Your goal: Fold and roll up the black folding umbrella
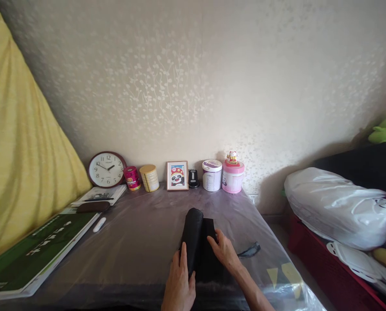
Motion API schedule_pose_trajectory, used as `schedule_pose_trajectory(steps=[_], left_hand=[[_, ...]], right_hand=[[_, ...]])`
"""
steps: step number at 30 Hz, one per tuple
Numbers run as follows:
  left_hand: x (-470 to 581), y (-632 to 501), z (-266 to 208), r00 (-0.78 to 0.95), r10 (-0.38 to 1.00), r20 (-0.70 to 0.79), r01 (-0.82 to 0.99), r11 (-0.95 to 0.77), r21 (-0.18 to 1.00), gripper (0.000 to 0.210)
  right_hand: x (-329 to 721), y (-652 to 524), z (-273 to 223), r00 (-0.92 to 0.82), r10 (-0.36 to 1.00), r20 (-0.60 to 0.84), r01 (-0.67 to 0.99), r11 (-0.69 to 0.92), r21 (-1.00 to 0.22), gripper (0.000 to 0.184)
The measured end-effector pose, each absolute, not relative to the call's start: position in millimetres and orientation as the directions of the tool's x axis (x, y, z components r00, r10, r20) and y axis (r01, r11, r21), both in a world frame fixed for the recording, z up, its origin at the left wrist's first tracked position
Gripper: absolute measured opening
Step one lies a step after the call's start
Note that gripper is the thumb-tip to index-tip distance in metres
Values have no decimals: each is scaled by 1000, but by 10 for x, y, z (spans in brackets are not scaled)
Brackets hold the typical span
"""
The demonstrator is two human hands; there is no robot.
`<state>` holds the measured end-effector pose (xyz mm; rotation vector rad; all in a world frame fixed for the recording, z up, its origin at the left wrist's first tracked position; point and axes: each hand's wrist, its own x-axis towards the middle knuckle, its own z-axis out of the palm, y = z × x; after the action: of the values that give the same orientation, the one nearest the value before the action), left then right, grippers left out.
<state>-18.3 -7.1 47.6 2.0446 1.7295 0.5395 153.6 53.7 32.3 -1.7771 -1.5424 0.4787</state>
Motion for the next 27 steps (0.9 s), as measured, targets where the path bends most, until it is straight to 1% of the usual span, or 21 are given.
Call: schedule_pose_trajectory(steps=[3, 6, 11, 15, 19, 23, 27], left_hand=[[-191, -57, 458, 164, 986, 41, 828, -161, 537, 64], [-210, -40, 451, 177, 983, 45, 830, -174, 530, 65], [-254, -42, 460, 193, 980, -42, 839, -143, 526, 76], [-263, -47, 484, 178, 981, -83, 854, -112, 508, 84], [-254, -24, 497, 171, 982, -75, 854, -110, 508, 86], [-246, 0, 457, 155, 985, -70, 863, -101, 494, 88], [-263, 18, 372, 134, 990, -50, 846, -88, 526, 89]], right_hand=[[1479, 545, 327, 192, 962, 195, 680, 13, -733, 34], [1385, 589, 402, 176, 966, 187, 641, 31, -767, 34], [1172, 666, 548, 119, 976, 181, 571, 82, -817, 33], [1046, 719, 588, 102, 975, 198, 595, 100, -798, 31], [954, 778, 574, 100, 969, 225, 629, 114, -769, 28], [861, 828, 557, 47, 972, 231, 619, 153, -770, 26], [806, 853, 582, 16, 971, 237, 610, 178, -772, 25]])
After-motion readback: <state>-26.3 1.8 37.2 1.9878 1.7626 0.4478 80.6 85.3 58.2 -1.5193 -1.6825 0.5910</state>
